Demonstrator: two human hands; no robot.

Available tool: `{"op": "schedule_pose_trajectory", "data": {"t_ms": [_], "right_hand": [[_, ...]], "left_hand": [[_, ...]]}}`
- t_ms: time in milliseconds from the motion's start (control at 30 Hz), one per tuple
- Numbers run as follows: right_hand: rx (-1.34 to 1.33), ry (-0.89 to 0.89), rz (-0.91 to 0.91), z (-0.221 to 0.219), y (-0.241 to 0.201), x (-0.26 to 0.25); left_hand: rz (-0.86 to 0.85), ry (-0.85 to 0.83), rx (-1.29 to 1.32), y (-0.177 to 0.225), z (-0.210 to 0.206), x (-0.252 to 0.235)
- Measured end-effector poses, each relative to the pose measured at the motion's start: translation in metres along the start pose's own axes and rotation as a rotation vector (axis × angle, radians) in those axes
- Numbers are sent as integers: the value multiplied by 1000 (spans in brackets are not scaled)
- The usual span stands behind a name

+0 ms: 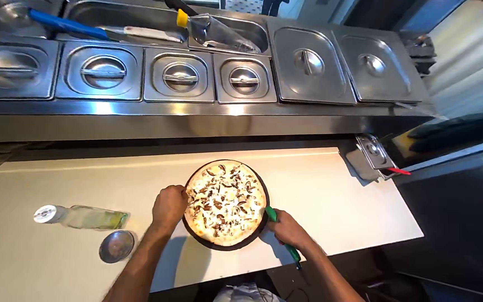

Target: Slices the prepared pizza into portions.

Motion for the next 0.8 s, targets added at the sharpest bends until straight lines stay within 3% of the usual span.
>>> {"op": "schedule_pose_trajectory", "data": {"t_ms": [167,333,400,533,800], "right_hand": [[10,30,0,-3,-2,1],[4,55,7,-5,-2,3],[15,47,7,-6,-1,4],[36,45,20,-5,-5,6],[4,-3,-1,3,1,0]], "left_hand": [[-49,66,68,-7,0,2],[-35,484,545,-39,-8,2],[-35,511,672,-41,-30,-6],[-193,326,218,-9,-73,-9],[-222,250,75,-2,-75,-5]]}}
Point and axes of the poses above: each hand's wrist, its own x-axis away from the middle knuckle, its own z-axis out of the back of the hand, y = z × x, the point moved 2 cm from there along -x, towards the middle knuckle, and after that the axes turned 14 degrees about -z, right-handed, at the moved point
